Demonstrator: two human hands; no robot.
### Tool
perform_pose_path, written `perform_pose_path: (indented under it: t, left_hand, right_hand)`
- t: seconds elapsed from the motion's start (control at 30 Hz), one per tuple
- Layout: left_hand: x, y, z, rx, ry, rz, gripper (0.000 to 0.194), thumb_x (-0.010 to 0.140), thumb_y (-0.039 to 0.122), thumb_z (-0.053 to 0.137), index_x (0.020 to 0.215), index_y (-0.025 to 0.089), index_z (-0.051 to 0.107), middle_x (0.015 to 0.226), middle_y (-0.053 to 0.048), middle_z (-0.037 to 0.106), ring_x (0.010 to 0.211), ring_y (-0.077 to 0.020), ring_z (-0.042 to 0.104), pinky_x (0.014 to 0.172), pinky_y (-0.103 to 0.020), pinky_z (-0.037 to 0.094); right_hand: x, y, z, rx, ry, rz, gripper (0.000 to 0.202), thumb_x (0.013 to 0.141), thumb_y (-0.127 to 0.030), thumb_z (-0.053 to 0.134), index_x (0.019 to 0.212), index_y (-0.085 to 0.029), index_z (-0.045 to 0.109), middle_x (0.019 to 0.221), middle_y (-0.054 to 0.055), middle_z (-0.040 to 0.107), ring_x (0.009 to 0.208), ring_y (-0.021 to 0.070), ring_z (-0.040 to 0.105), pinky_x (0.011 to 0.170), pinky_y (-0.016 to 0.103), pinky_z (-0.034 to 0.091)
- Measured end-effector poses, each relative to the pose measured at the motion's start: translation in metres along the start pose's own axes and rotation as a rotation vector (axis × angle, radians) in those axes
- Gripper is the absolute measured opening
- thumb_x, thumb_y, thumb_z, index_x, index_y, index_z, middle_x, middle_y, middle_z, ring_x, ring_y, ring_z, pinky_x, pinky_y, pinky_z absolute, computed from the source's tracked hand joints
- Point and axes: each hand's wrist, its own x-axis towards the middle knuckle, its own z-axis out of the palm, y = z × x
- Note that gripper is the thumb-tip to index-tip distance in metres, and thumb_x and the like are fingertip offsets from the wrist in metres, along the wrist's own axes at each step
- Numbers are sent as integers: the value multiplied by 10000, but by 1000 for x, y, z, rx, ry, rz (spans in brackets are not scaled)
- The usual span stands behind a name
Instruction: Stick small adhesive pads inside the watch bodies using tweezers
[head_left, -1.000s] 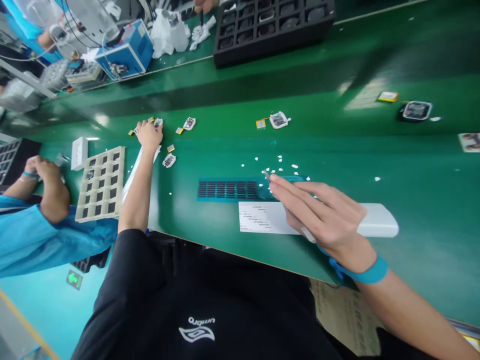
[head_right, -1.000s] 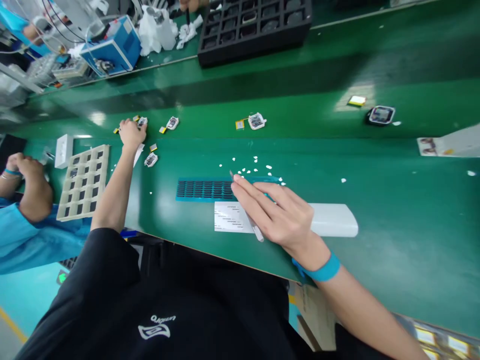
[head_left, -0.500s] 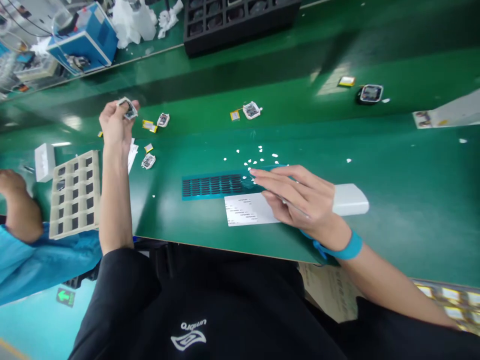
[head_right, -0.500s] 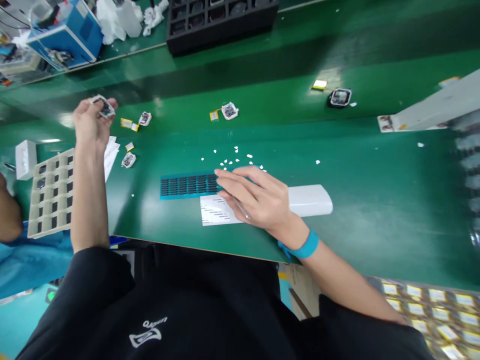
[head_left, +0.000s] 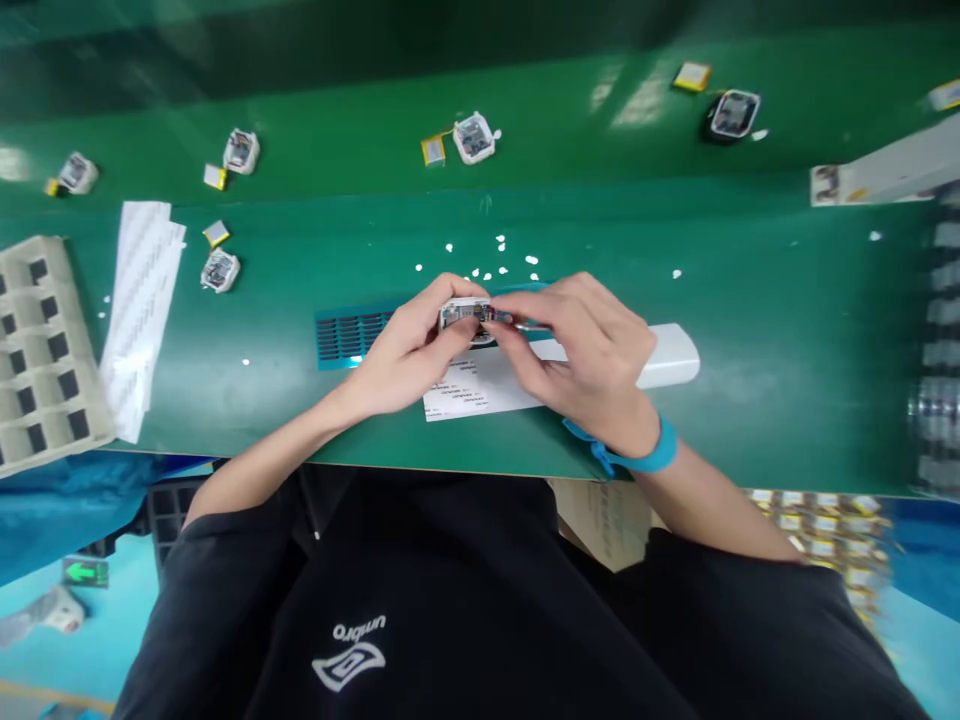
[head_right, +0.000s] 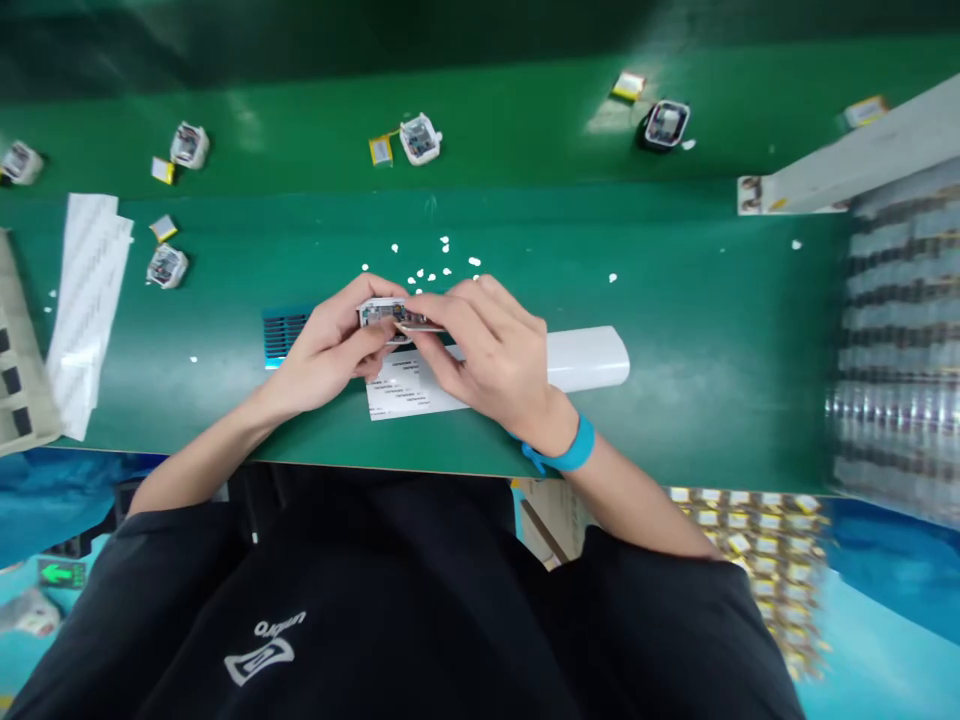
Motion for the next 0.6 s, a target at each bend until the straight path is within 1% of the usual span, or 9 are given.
perform_pose_path:
  t: [0.07,0.2,0.3,0.37,0.47,0.6]
  left_hand:
    - [-3,-2,-2,38,19,13,65,1031,247,558,1086,217,574,825,6,564,650,-117,470,545,-279,370]
    - [-8,1,-4,196,33,22,96,1062,265,534,1119,222,598,693,44,500,563,-114,411,501,-275,312]
    - [-12,3,-4,269,59,20,99,1052,248,544,1102,223,626,710,31,546,569,-109,448,491,-259,318]
    - [-14,3,-4,291,64,24,101,1043,232,545,1087,225,636,706,32,563,560,-105,459,486,-250,327]
    - [-15,0,-5,313,63,28,116,1017,206,547,1069,229,648,670,44,555,514,-98,428,461,-249,307]
    - [-14,-1,-6,257,54,20,104,1026,232,556,1072,235,649,697,34,585,530,-104,434,476,-260,335]
  right_hand:
    - [-2,0,2,-13,3,-14,196,1037,-155,717,1208,-249,693,910,3,815,730,192,744,664,364,613]
    - [-6,-1,4,-13,-9,-25,171,1053,-153,696,1211,-215,721,930,10,829,761,173,776,656,318,616]
    - [-7,0,3,3,-27,-63,192,1039,-130,713,1203,-223,744,946,2,835,771,148,783,611,267,582]
    - [-7,1,1,31,-64,-77,192,1031,-128,729,1198,-222,747,977,8,843,786,142,790,590,250,567]
    - [-5,2,-1,82,-130,-58,156,1040,-148,728,1174,-226,751,997,9,850,809,145,803,585,241,578]
    - [-4,3,-5,83,-194,21,136,1084,-248,686,1171,-273,788,1015,8,853,795,157,800,614,270,622]
